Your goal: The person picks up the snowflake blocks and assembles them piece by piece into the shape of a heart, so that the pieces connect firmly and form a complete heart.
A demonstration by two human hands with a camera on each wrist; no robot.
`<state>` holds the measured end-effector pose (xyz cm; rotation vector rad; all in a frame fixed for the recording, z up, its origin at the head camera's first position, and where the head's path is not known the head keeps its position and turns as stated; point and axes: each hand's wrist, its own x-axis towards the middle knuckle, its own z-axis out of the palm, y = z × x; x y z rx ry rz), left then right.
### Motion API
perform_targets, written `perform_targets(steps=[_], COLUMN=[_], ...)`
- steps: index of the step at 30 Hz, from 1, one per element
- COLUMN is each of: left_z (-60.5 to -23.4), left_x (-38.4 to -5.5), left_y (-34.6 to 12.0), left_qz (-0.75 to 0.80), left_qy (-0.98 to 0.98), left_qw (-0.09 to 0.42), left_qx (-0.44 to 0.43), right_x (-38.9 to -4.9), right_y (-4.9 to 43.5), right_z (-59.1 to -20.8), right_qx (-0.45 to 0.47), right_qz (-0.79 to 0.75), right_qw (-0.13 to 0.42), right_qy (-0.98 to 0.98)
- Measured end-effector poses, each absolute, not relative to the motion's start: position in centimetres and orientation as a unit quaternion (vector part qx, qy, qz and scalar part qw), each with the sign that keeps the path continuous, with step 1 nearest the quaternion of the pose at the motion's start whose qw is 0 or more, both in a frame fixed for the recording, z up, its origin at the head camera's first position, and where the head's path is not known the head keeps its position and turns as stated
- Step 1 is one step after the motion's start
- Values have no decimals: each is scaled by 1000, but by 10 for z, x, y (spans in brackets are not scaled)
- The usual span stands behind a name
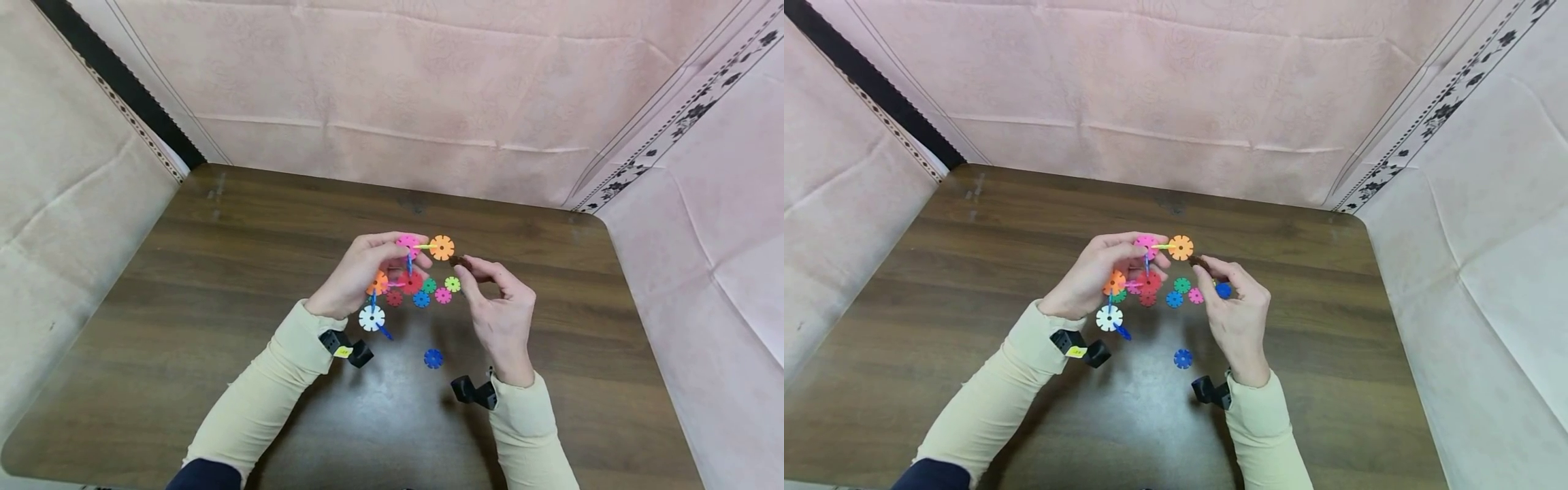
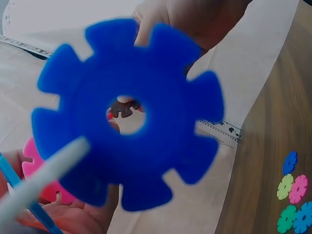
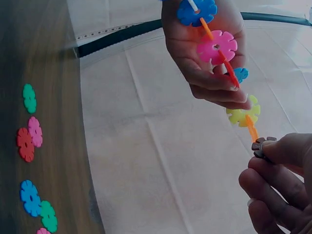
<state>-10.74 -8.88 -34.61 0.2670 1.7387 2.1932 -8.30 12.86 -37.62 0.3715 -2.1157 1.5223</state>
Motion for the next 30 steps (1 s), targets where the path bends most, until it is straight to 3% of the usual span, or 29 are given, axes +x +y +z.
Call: perform_targets(steps=[15, 18, 25, 30], left_z=[-348, -348, -352, -352], left_x=[-106, -107, -108, -108], left_y=[-90, -91, -93, -92], left_qz=[781, 778, 754, 745], left_qy=[584, 585, 597, 600], left_qw=[196, 203, 248, 264], left_qx=[104, 108, 118, 120], right_x=[-87, -88, -87, -88], right_y=[133, 137, 149, 155], right_z=[-374, -369, -357, -354], right_qx=[209, 257, 326, 354], right_qz=[534, 578, 681, 666], right_qw=[262, 216, 39, -20], right_qy=[-776, -744, -655, -656])
